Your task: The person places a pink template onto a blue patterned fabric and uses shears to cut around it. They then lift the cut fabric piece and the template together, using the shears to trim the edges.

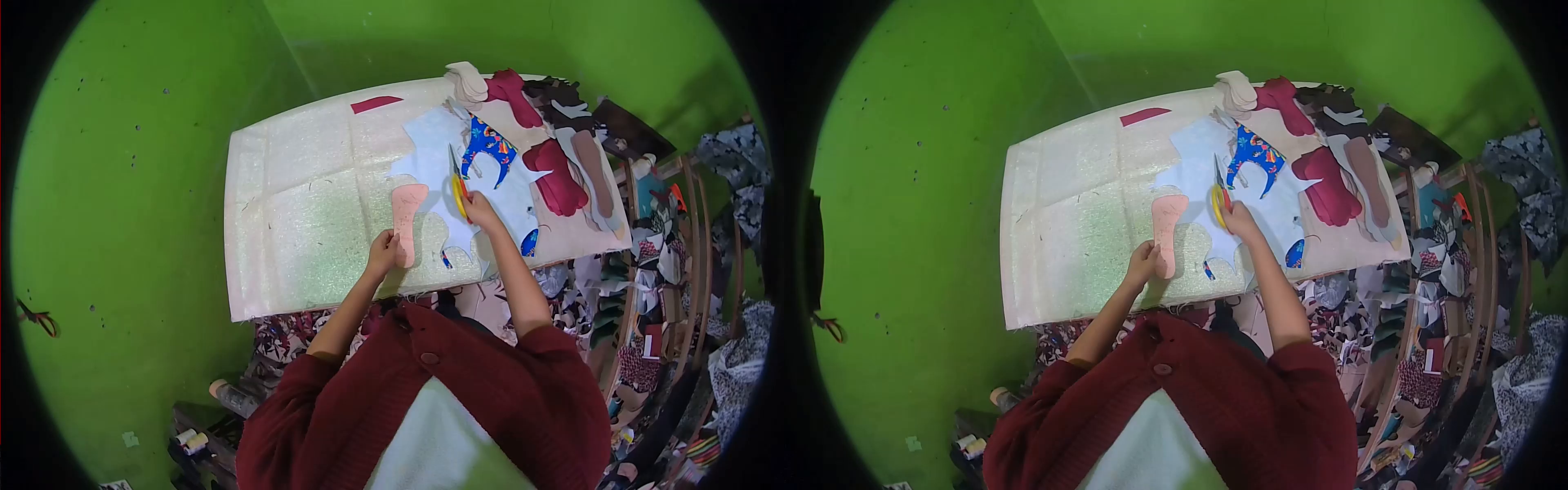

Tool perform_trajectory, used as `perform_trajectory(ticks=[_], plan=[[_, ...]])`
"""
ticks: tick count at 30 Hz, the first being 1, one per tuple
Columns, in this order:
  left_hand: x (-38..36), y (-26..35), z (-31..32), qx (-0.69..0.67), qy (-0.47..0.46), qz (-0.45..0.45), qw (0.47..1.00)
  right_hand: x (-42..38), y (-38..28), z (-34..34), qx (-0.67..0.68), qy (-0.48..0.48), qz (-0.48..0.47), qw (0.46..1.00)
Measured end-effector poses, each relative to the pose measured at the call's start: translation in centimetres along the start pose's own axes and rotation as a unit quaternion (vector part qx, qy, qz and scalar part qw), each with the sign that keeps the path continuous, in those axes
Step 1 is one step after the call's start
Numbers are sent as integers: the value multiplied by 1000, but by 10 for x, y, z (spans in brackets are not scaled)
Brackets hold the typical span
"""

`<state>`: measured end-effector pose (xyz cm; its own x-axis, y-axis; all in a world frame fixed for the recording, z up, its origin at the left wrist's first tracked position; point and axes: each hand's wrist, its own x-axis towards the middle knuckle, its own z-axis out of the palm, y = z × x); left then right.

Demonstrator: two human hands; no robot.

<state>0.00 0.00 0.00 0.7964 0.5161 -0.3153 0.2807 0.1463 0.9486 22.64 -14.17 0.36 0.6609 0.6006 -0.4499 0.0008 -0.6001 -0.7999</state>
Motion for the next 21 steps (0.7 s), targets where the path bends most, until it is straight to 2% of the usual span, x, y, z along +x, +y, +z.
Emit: perform_trajectory(ticks=[1, 3, 5, 9, 11, 12, 14, 17, 19, 21], plan=[[2, 2, 0, 18, -4, 14, 1000, -28, -7, 1, 80, -9, 7, 997], [-1, -1, 11, 32, -17, 16, 999, -79, 6, 9, 282, 42, -18, 958], [11, 0, 18, 111, -50, 67, 990, -103, 34, 11, 330, 41, -87, 939], [23, 11, 46, 104, -66, 111, 986, -160, 48, 19, 358, 110, -50, 926], [25, 16, 60, 6, -132, 74, 988, -175, 53, 21, 452, 87, -26, 888], [23, 22, 68, 8, -141, 74, 987, -179, 47, 23, 428, 105, -38, 897], [16, 34, 81, -35, -235, -10, 971, -177, 44, 27, 433, 140, -55, 889], [8, 36, 96, -54, -308, -32, 949, -169, 33, 28, 432, 192, -71, 878], [5, 36, 100, -51, -329, -26, 943, -164, 30, 27, 443, 220, -44, 868], [3, 36, 102, -45, -347, -12, 937, -164, 32, 25, 467, 204, -55, 858]])
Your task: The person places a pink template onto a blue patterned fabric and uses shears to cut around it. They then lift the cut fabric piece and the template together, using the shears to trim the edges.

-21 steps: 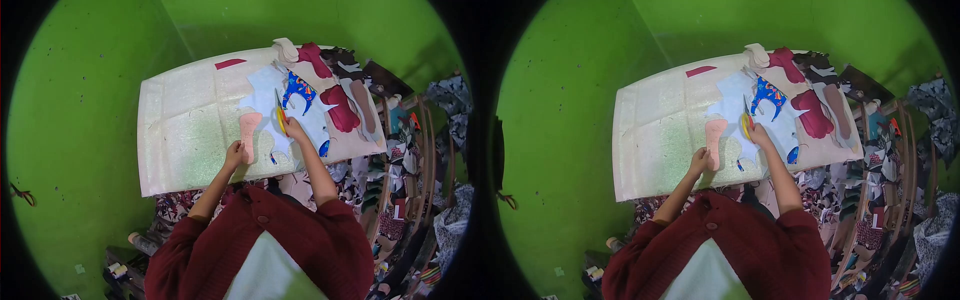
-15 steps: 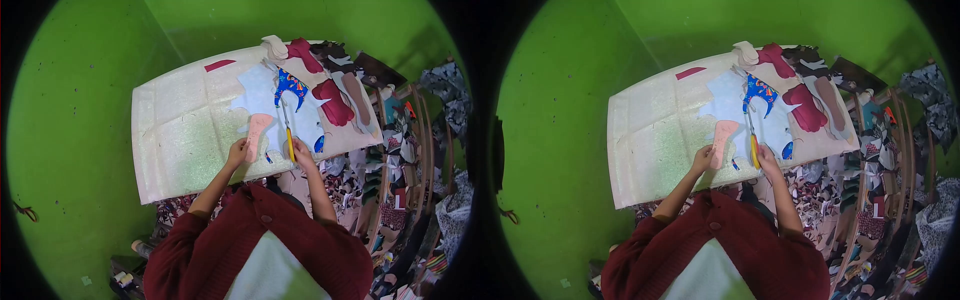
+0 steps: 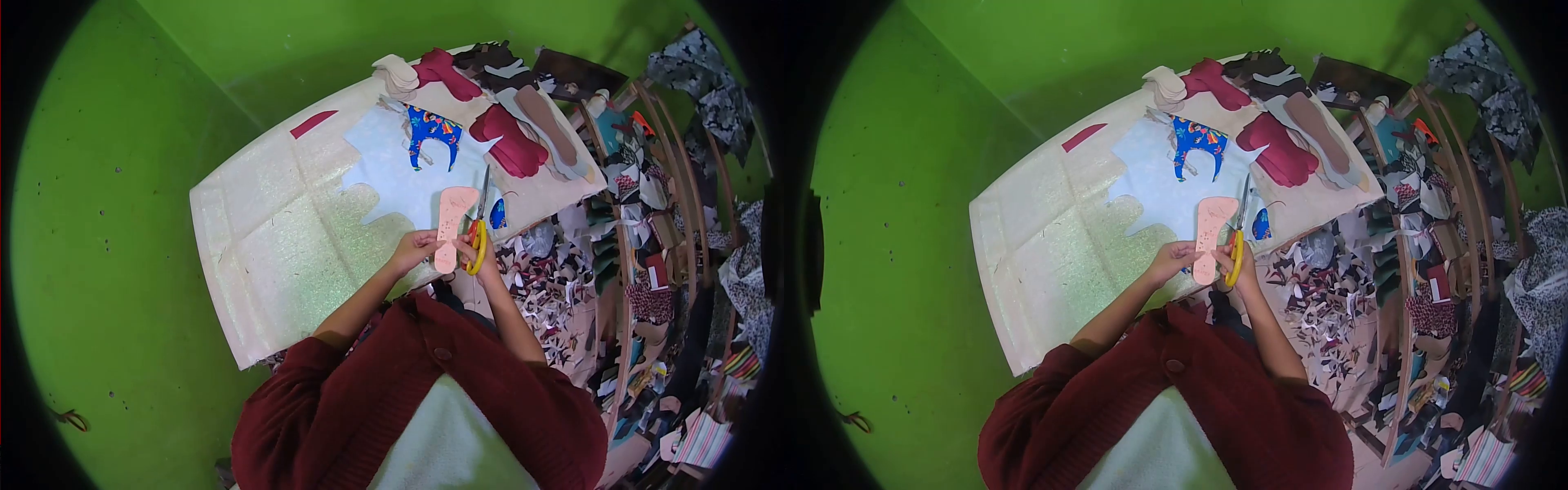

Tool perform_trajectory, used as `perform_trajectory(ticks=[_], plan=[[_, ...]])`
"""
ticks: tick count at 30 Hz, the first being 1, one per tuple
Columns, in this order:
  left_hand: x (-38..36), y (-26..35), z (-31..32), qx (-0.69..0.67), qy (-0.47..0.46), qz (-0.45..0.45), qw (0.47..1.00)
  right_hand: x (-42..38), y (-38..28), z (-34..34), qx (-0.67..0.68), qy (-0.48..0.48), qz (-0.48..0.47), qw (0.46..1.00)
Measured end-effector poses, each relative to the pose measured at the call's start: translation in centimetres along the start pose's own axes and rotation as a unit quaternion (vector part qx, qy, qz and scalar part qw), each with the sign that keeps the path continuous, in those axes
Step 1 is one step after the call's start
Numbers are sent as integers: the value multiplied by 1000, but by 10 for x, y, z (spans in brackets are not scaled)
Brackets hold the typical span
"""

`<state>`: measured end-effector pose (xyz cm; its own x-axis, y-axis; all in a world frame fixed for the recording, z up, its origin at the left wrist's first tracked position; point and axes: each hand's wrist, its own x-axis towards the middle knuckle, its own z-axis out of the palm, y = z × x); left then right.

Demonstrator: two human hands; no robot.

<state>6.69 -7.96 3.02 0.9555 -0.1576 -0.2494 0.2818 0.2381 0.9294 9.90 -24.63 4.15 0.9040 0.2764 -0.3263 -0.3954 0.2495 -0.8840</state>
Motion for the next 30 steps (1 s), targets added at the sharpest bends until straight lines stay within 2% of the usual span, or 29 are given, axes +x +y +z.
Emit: perform_trajectory(ticks=[4, 6, 7, 8, 10, 11, 13, 14, 16, 18, 20, 22, 25, 26, 28, 30], plan=[[5, -4, -10, 27, -47, 10, 998, 2, 2, -2, 20, 19, -12, 1000], [11, -8, -30, 231, 12, 85, 969, -1, -1, -4, 21, 29, -10, 999], [13, -4, -43, 434, 54, 235, 868, -3, -2, -6, 13, 42, -5, 999], [13, -1, -53, 434, 53, 236, 868, -5, -4, -8, 5, 56, -2, 998], [11, 14, -64, 662, 87, 235, 706, -7, 1, -16, 30, 50, -12, 998], [12, 20, -66, 663, 85, 236, 706, -8, 3, -19, 23, 53, -14, 998], [17, 27, -70, 698, -5, 208, 685, -14, 5, -22, 16, 57, -16, 998], [20, 29, -72, 697, -5, 209, 686, -17, 6, -22, 27, 51, -20, 998], [31, 28, -76, 715, -65, 208, 664, -22, 6, -25, 35, 44, -25, 998], [40, 25, -78, 702, -82, 216, 674, -26, 5, -27, 29, 11, -18, 999], [49, 20, -80, 688, -102, 222, 683, -30, 5, -28, 16, 24, -16, 999], [60, 10, -79, 720, -117, 254, 635, -32, 5, -28, 5, 38, -14, 999], [62, 15, -78, 738, -162, 247, 607, -33, 5, -31, 6, 47, -10, 999], [61, 20, -80, 737, -164, 248, 607, -32, 7, -34, 4, 39, -18, 999], [62, 34, -87, 708, -249, 217, 624, -34, 3, -34, 2, 32, -25, 999], [63, 44, -88, 701, -262, 196, 634, -36, -2, -33, -5, 37, -25, 999]])
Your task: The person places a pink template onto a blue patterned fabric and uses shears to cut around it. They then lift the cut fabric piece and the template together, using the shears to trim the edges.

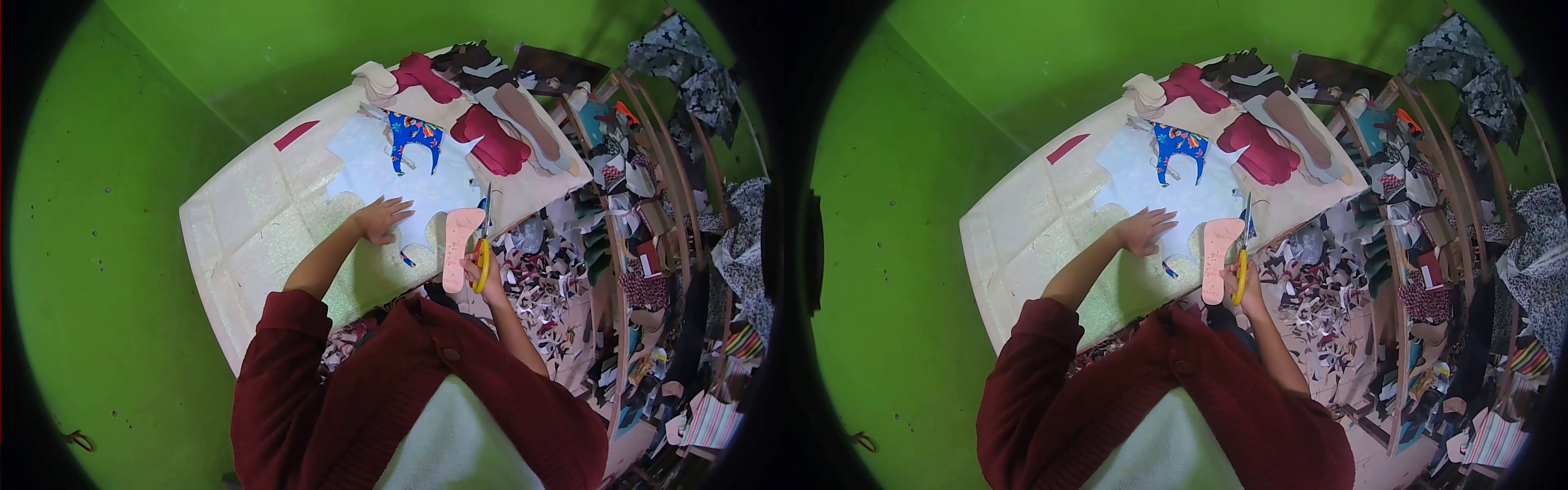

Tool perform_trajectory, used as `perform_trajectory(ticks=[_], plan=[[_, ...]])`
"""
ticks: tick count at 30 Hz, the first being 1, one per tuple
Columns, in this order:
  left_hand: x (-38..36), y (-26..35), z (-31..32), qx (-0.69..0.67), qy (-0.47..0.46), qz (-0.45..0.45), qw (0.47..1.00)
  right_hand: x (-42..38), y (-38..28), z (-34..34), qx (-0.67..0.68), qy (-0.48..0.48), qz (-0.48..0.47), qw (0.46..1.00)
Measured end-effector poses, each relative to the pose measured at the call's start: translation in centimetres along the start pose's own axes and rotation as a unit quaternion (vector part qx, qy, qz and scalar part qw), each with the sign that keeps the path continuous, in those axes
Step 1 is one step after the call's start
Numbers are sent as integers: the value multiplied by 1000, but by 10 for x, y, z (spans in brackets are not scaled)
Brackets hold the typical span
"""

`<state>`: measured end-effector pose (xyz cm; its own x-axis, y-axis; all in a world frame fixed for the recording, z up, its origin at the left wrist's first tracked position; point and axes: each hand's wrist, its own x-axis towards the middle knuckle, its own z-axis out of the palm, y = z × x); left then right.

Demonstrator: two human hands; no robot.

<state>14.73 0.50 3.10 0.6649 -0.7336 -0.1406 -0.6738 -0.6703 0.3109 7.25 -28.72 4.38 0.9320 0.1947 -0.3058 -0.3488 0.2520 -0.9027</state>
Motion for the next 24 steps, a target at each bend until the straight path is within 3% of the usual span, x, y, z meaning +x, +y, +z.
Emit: perform_trajectory(ticks=[5, 11, 14, 17, 19, 24], plan=[[10, 9, -13, 13, -54, -18, 998, -4, 2, -1, 12, 12, -2, 1000], [21, 20, 1, 71, 17, 27, 997, -6, -3, -1, 22, 19, -8, 1000], [28, 19, 22, 198, 87, -26, 976, -6, -2, -3, 22, 23, -11, 999], [31, 7, 33, 158, 134, -82, 975, -10, -4, -4, 31, 26, -11, 999], [27, -1, 20, -5, 202, -82, 976, -11, -6, -6, 37, 21, -14, 999], [8, 4, -49, -34, 300, -98, 948, -7, -17, -8, 33, 6, -23, 999]])
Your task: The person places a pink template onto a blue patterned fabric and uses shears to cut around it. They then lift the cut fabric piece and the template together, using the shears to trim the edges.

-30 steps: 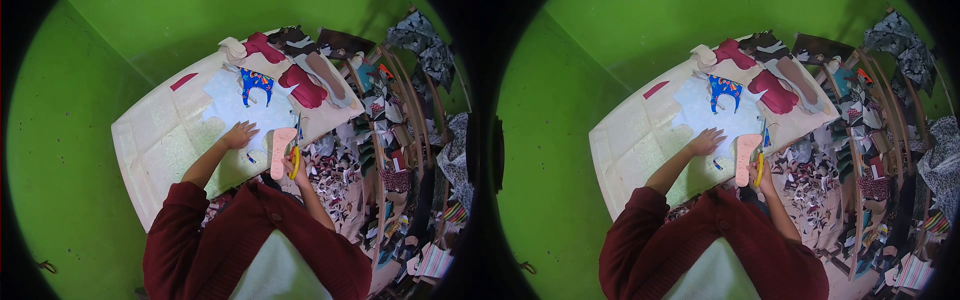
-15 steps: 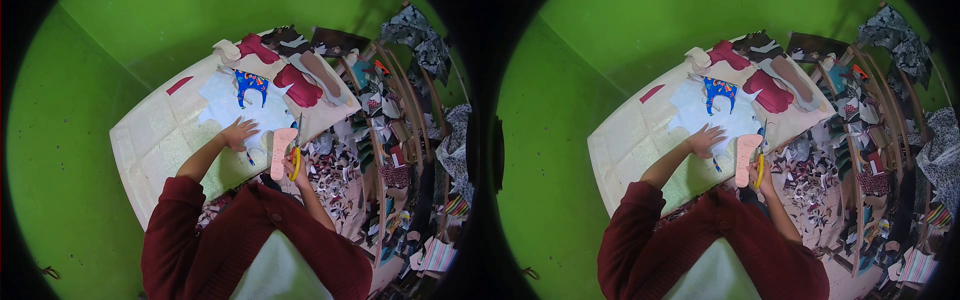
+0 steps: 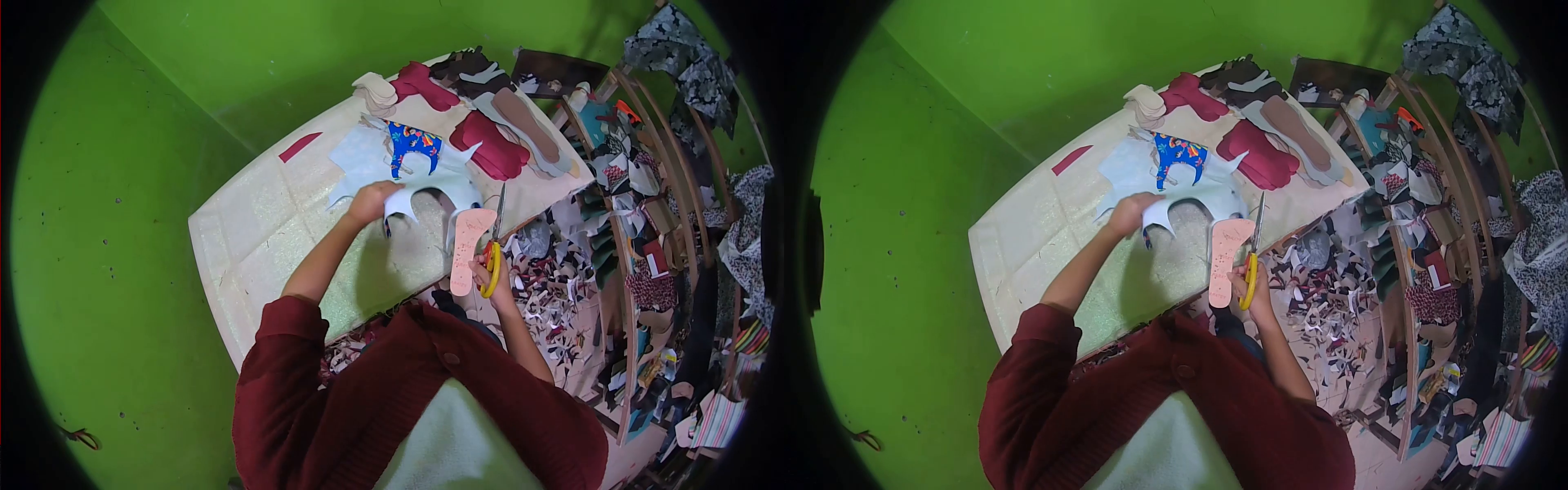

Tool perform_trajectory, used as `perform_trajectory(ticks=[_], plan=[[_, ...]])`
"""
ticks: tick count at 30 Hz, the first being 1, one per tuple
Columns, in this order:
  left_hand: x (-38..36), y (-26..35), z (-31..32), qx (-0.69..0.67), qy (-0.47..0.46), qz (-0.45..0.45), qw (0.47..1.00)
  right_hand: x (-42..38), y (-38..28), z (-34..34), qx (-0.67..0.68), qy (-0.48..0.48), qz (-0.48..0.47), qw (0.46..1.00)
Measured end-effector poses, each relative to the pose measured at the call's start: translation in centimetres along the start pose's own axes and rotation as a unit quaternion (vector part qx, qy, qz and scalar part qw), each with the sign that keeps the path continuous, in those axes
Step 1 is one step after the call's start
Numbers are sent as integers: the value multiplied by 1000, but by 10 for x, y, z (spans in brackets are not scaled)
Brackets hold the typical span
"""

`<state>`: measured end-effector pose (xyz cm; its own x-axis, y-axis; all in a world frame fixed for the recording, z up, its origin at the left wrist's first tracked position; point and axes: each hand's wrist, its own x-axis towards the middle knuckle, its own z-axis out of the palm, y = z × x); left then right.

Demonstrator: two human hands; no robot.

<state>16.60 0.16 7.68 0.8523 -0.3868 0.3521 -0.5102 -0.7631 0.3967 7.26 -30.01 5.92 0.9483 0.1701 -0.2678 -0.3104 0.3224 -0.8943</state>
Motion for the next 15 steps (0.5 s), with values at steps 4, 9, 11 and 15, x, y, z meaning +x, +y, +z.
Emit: perform_trajectory(ticks=[4, 9, 11, 15], plan=[[14, 13, -62, 44, 91, 26, 995, 7, -26, 19, -2, -6, -32, 999], [21, 51, -135, 171, 140, 67, 973, 23, -42, 29, -6, -62, -39, 997], [28, 83, -164, 159, 154, 59, 973, 27, -49, 35, 4, -64, -57, 996], [47, 152, -218, 116, 165, 15, 979, 21, -77, 53, 25, -53, -78, 995]])
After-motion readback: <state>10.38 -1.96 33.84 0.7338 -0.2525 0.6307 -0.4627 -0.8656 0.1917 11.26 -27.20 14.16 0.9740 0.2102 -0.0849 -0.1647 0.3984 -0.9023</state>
